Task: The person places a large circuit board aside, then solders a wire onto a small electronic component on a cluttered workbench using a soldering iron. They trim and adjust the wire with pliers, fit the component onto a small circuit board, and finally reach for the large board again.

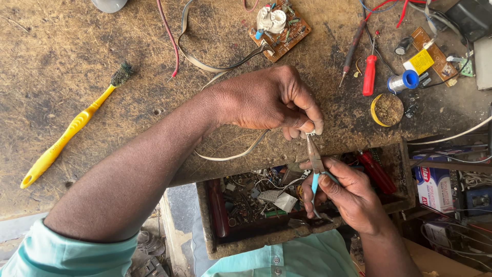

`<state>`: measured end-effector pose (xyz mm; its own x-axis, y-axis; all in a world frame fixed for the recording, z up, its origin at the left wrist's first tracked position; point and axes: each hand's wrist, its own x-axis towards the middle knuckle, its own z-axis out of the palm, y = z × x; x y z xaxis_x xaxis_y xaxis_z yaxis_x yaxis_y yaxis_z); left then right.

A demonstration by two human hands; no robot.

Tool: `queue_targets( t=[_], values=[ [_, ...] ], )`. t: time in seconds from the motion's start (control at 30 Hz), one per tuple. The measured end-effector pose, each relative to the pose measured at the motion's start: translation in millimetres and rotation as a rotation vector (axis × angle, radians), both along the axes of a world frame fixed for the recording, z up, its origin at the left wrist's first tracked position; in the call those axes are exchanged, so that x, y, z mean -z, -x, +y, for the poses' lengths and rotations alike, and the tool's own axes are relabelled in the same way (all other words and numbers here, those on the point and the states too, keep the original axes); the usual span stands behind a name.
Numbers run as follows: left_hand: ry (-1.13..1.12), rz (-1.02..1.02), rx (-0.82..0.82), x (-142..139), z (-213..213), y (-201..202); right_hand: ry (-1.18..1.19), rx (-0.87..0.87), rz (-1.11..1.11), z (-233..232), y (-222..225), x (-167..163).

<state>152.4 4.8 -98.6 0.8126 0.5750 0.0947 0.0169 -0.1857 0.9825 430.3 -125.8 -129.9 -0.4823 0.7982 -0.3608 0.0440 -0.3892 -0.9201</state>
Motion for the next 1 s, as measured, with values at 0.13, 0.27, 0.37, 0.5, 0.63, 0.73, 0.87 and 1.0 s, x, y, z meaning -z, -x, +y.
queue_targets(
  t=[0.13, 0.27, 0.37, 0.5, 0.63, 0.73, 0.87, 1.0],
  values=[
    [0.023, -0.02, 0.008, 2.1, 0.2, -0.9, 0.014, -0.01, 0.024, 2.4, -1.2, 0.2],
    [0.035, -0.02, -0.009, 2.3, -0.1, -1.5, 0.048, 0.007, 0.022, 1.9, 0.7, 0.7],
    [0.032, 0.021, -0.029, 0.8, -0.6, -1.2, -0.078, -0.027, -0.192, -2.4, -0.3, -2.6],
    [0.045, 0.02, -0.051, -0.8, -0.1, -2.4, -0.156, -0.018, -0.174, -6.4, -4.5, -5.8],
    [0.051, 0.01, -0.055, -0.3, -0.9, -2.8, -0.127, 0.014, -0.107, -6.7, -8.2, -3.6],
    [0.047, 0.017, -0.062, -0.9, -0.8, -2.9, -0.106, 0.022, -0.094, -5.7, -8.8, -1.1],
    [0.052, 0.072, -0.08, -3.0, -1.4, -2.6, -0.121, -0.001, -0.111, -3.8, -8.9, -1.0],
    [0.034, 0.039, -0.061, -4.4, -1.5, -2.8, -0.105, 0.004, -0.129, -2.0, -8.3, -2.1]
  ],
)
